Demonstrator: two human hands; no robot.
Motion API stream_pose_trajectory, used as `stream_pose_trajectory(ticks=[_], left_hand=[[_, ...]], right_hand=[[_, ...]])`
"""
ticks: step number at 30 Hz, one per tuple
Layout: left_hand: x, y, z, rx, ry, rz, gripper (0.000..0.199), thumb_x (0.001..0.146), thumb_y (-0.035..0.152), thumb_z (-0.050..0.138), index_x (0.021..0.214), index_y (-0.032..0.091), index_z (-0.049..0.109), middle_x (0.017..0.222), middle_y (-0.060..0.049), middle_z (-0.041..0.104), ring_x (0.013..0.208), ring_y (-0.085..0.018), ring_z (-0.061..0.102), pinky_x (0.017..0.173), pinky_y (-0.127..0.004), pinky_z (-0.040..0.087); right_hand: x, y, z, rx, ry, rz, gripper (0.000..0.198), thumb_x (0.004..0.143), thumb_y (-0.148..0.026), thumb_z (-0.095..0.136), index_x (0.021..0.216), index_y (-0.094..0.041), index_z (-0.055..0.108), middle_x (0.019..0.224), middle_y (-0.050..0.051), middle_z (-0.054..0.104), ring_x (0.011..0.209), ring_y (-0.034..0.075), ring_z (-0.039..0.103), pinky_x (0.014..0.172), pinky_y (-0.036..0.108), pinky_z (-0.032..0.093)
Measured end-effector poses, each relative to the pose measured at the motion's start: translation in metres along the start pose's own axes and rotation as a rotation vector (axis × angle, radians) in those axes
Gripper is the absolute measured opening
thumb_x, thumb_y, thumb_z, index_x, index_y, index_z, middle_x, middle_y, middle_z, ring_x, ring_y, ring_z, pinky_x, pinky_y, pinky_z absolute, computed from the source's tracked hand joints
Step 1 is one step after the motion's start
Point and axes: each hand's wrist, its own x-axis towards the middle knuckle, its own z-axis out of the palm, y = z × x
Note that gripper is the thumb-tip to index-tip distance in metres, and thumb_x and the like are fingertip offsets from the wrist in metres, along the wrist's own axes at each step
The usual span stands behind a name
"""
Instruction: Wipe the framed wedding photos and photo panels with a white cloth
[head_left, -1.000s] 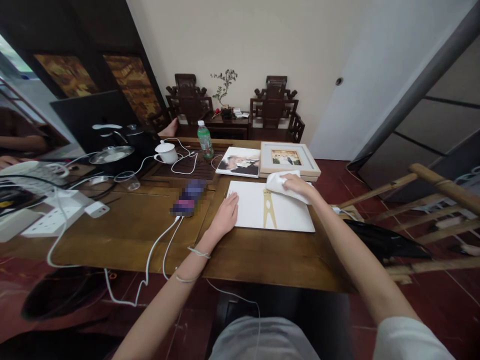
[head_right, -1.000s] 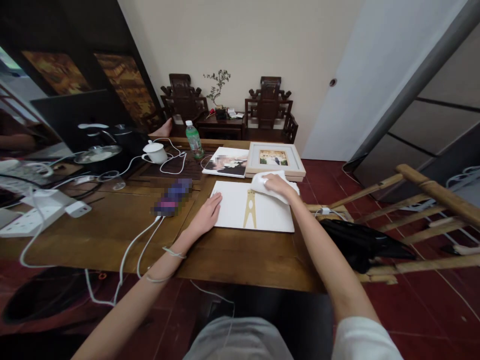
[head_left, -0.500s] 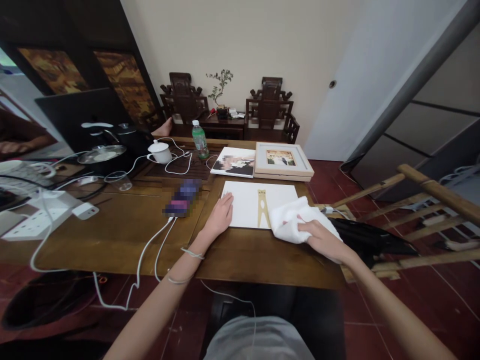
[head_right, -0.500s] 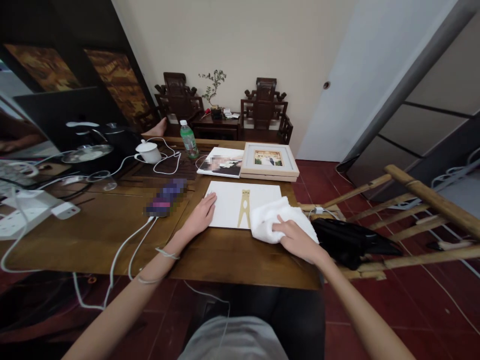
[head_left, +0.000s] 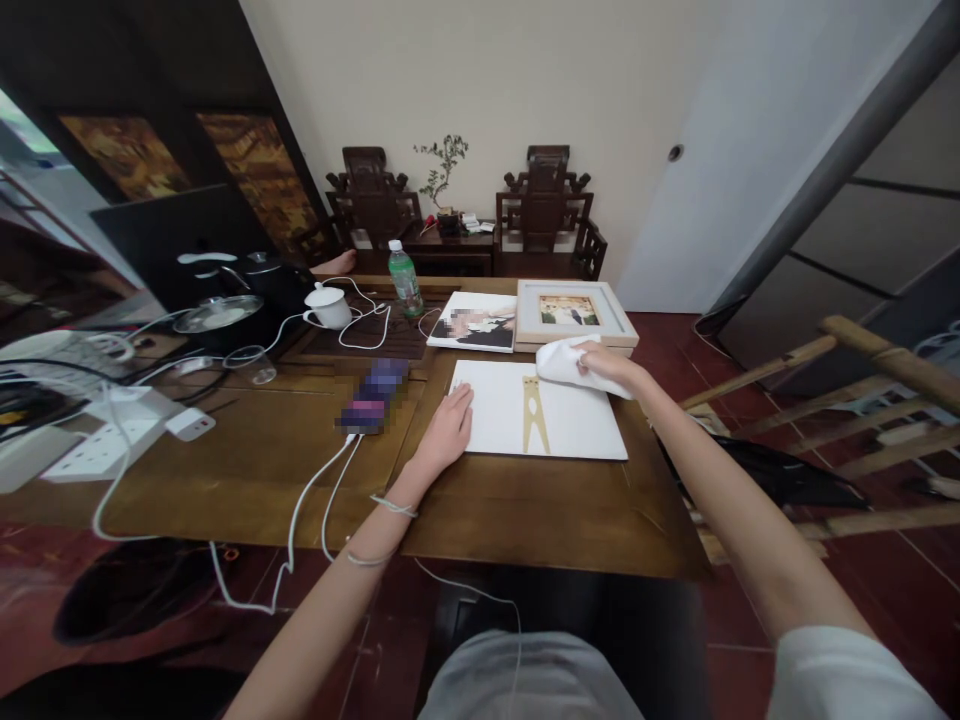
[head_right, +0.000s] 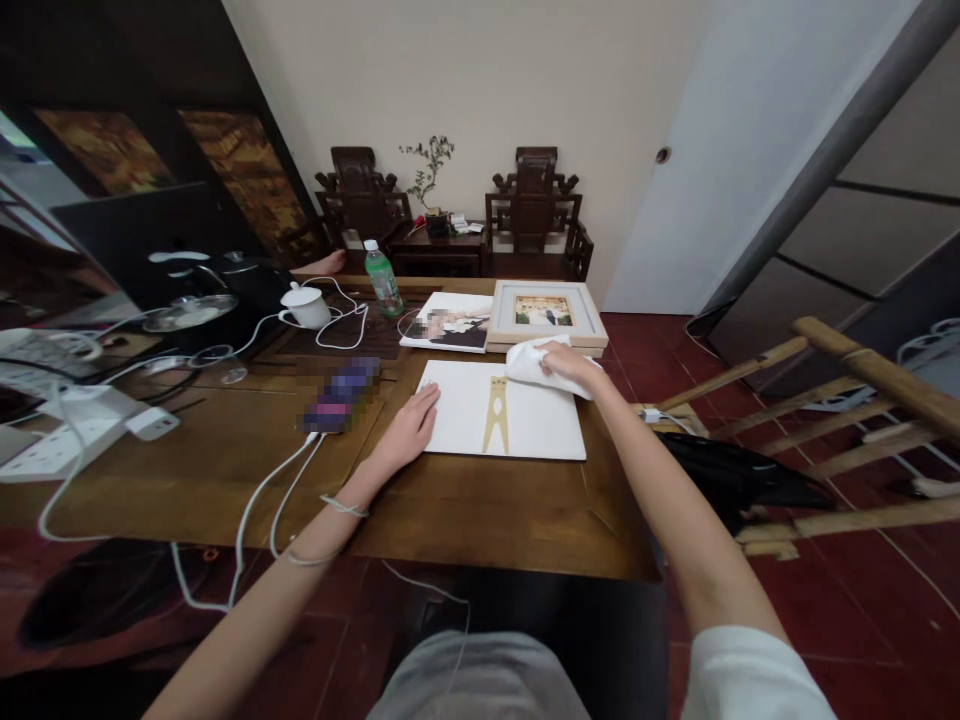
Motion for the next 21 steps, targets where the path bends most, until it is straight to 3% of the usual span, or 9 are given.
stream_pose_trajectory(ticks=[6, 17, 21], left_hand=[[0.000, 0.000, -0.001, -0.003, 0.012, 0.000, 0.040, 0.093, 0.019, 0.035, 0.127, 0.009, 0.053, 0.139, -0.018, 0.048, 0.134, -0.026, 0.040, 0.112, -0.049, 0.031], [0.000, 0.002, -0.001, -0.016, 0.003, -0.018, 0.040, 0.092, 0.019, 0.035, 0.127, 0.009, 0.053, 0.140, -0.019, 0.047, 0.135, -0.027, 0.039, 0.113, -0.050, 0.030], [0.000, 0.000, 0.002, -0.005, 0.013, 0.002, 0.040, 0.092, 0.019, 0.035, 0.127, 0.011, 0.053, 0.139, -0.018, 0.049, 0.134, -0.027, 0.040, 0.111, -0.051, 0.032]], right_hand=[[-0.002, 0.003, 0.005, 0.069, -0.012, 0.041, 0.015, 0.053, -0.020, 0.041, 0.064, -0.019, 0.051, 0.076, 0.004, 0.060, 0.078, 0.023, 0.051, 0.071, 0.031, 0.040], [-0.135, -0.022, 0.027, 0.011, -0.126, -0.124, 0.006, 0.056, -0.017, 0.039, 0.056, -0.023, 0.040, 0.061, 0.001, 0.053, 0.068, 0.021, 0.051, 0.070, 0.031, 0.038], [-0.153, -0.020, 0.024, -0.011, -0.142, -0.097, 0.009, 0.056, -0.018, 0.042, 0.058, -0.023, 0.049, 0.066, 0.003, 0.058, 0.076, 0.024, 0.054, 0.073, 0.032, 0.040]])
